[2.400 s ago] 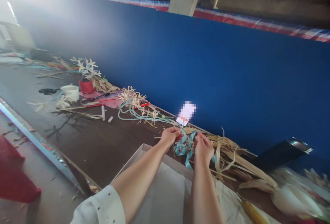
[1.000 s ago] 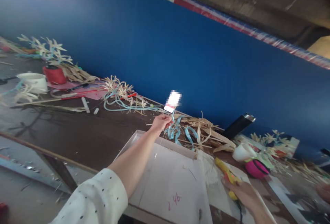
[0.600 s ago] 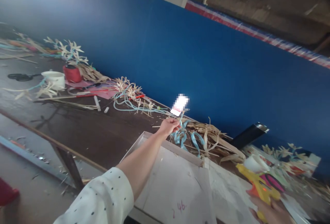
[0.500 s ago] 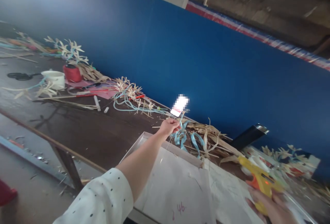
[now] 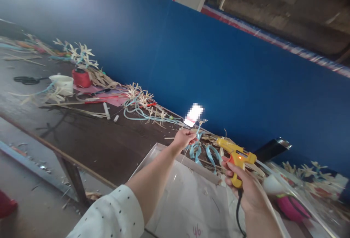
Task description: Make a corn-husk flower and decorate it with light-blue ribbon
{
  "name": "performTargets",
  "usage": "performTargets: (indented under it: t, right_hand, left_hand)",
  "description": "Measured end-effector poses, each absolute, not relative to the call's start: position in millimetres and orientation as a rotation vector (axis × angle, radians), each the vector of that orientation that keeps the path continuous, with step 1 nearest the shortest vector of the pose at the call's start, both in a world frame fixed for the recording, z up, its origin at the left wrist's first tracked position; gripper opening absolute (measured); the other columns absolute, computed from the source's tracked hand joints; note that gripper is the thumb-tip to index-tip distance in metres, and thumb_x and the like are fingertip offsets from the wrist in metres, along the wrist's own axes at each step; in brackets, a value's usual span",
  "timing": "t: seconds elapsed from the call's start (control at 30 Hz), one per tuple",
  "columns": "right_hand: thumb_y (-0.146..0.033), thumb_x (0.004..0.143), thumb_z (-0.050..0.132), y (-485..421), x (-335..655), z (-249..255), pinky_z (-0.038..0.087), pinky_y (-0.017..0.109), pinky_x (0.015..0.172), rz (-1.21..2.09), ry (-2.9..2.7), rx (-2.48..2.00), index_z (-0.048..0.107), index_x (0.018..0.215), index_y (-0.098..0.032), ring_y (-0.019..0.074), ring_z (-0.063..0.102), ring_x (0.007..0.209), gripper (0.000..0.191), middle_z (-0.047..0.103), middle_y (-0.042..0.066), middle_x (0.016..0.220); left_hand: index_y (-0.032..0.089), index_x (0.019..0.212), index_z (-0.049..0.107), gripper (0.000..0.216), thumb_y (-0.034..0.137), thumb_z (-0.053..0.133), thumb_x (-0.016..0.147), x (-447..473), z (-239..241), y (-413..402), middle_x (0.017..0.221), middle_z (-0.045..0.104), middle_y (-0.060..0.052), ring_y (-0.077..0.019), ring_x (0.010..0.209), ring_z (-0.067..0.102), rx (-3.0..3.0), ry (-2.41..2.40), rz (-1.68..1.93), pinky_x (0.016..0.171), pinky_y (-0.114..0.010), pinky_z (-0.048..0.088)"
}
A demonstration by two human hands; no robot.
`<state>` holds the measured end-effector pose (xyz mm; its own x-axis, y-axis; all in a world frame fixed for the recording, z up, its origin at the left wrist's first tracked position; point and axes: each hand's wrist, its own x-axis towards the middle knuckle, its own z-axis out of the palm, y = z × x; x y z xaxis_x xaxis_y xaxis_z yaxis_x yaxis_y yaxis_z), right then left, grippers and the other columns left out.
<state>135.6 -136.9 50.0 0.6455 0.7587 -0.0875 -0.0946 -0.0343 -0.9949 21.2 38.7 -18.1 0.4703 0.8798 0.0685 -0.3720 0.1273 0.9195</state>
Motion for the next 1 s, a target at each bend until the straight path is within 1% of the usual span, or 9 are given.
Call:
performTargets:
  t: [0.1, 0.17, 0.27, 0.33, 0.5, 0.6, 0.73, 1.0]
  right_hand:
    - [-0.037, 0.051, 0.077, -126.8, 131.0, 46.2, 0.036, 0.019, 0.033, 0.712, -0.591, -1.515, 0.068, 0.082, -0.015, 0.0094, 0.048, 0.047, 0.039, 0.065, 0.006, 0.074]
    - [-0.039, 0.05, 0.077, -122.2, 127.3, 43.6, 0.035, 0.018, 0.032, 0.637, -0.615, -1.588, 0.068, 0.085, -0.014, 0.0095, 0.049, 0.046, 0.044, 0.066, 0.006, 0.078]
    - [-0.042, 0.05, 0.077, -118.4, 120.7, 42.7, 0.039, 0.018, 0.035, 0.579, -0.673, -1.649, 0.068, 0.09, -0.015, 0.0101, 0.052, 0.052, 0.049, 0.067, 0.007, 0.089]
    - [-0.043, 0.05, 0.077, -117.1, 117.3, 43.5, 0.041, 0.018, 0.038, 0.598, -0.716, -1.668, 0.068, 0.089, -0.015, 0.01, 0.052, 0.053, 0.049, 0.067, 0.007, 0.091]
    - [-0.046, 0.054, 0.075, -111.8, 115.4, 40.9, 0.042, 0.022, 0.039, 0.586, -0.747, -1.71, 0.067, 0.089, -0.013, 0.0109, 0.051, 0.047, 0.049, 0.068, 0.008, 0.083]
    - [-0.05, 0.054, 0.073, -107.3, 114.1, 36.4, 0.041, 0.021, 0.039, 0.545, -0.741, -1.721, 0.066, 0.088, -0.014, 0.0135, 0.055, 0.055, 0.05, 0.068, 0.007, 0.085]
    - [-0.054, 0.055, 0.07, -102.9, 109.5, 32.4, 0.04, 0.021, 0.038, 0.453, -0.762, -1.764, 0.066, 0.084, -0.014, 0.0158, 0.055, 0.062, 0.049, 0.067, 0.007, 0.086]
    - [-0.057, 0.054, 0.068, -101.9, 106.6, 29.8, 0.041, 0.022, 0.04, 0.454, -0.77, -1.779, 0.065, 0.087, -0.015, 0.0199, 0.057, 0.072, 0.054, 0.066, 0.008, 0.093]
  left_hand:
    - [0.009, 0.069, 0.062, 0.015, 0.024, 0.064, 0.07, 21.7, -16.5, 37.7, 0.065, 0.065, -0.006, -0.0058, 0.047, 0.049, 1.087, 0.561, 0.999, 0.047, -0.019, 0.038]
    - [0.009, 0.069, 0.062, 0.014, 0.023, 0.063, 0.07, 23.0, -16.5, 38.1, 0.065, 0.065, -0.006, -0.0059, 0.047, 0.049, 1.074, 0.556, 1.002, 0.046, -0.018, 0.038]
    - [0.01, 0.069, 0.061, 0.014, 0.023, 0.063, 0.07, 25.1, -16.9, 39.5, 0.063, 0.064, -0.006, -0.0056, 0.046, 0.049, 1.054, 0.564, 0.993, 0.045, -0.018, 0.037]
    - [0.01, 0.068, 0.061, 0.015, 0.024, 0.064, 0.07, 25.7, -16.7, 39.8, 0.062, 0.064, -0.005, -0.0054, 0.045, 0.049, 1.047, 0.579, 0.986, 0.045, -0.018, 0.037]
    - [0.01, 0.071, 0.063, 0.017, 0.027, 0.066, 0.069, 24.5, -14.6, 37.7, 0.062, 0.064, -0.005, -0.0056, 0.047, 0.05, 1.056, 0.579, 0.991, 0.046, -0.017, 0.038]
    - [0.01, 0.071, 0.063, 0.018, 0.027, 0.066, 0.069, 23.2, -13.4, 36.5, 0.062, 0.065, -0.005, -0.006, 0.047, 0.05, 1.064, 0.582, 0.994, 0.046, -0.018, 0.038]
    - [0.01, 0.071, 0.063, 0.016, 0.025, 0.064, 0.07, 22.4, -12.9, 36.3, 0.062, 0.064, -0.005, -0.0062, 0.047, 0.05, 1.069, 0.574, 0.992, 0.046, -0.018, 0.038]
    - [0.01, 0.066, 0.062, 0.017, 0.027, 0.064, 0.07, 24.0, -15.2, 37.5, 0.061, 0.064, -0.004, -0.0055, 0.047, 0.049, 1.059, 0.534, 1.0, 0.046, -0.017, 0.038]
